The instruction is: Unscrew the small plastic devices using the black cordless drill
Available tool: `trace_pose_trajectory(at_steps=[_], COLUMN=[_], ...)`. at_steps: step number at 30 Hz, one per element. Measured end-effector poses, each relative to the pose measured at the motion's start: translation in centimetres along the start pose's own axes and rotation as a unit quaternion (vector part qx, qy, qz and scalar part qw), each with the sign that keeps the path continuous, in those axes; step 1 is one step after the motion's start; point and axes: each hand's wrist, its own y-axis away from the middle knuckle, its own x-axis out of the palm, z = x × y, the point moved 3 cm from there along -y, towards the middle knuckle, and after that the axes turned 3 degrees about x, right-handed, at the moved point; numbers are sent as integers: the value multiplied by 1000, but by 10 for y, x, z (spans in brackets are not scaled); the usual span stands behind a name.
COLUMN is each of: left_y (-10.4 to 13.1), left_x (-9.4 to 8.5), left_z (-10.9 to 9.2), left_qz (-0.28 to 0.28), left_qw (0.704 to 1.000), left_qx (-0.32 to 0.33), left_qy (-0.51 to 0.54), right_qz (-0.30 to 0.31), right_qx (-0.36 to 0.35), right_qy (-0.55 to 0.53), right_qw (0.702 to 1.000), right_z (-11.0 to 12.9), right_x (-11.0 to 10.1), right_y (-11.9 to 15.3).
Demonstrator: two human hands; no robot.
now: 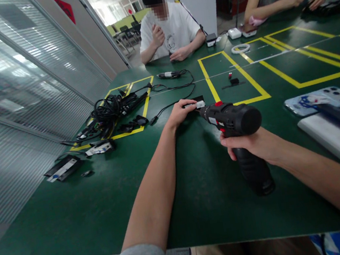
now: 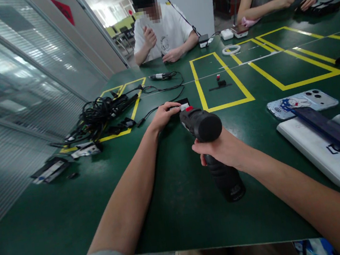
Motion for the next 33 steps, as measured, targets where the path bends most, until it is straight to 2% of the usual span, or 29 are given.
trace_pose_trajectory(at_steps=[19,33], left_y=[1,0], left_x=[1,0], left_z=[-1,1], left_qz=[2,2], left_qw=[1000,1000], left_qx=[6,-4], left_qy=[-10,-1], right_qz=[-8,-2], right_qx=[-7,-2], right_qy=[-31,6], right_qw=[999,1000], right_z=[-2,-3], right_x=[-1,-4], right_y=[0,-1])
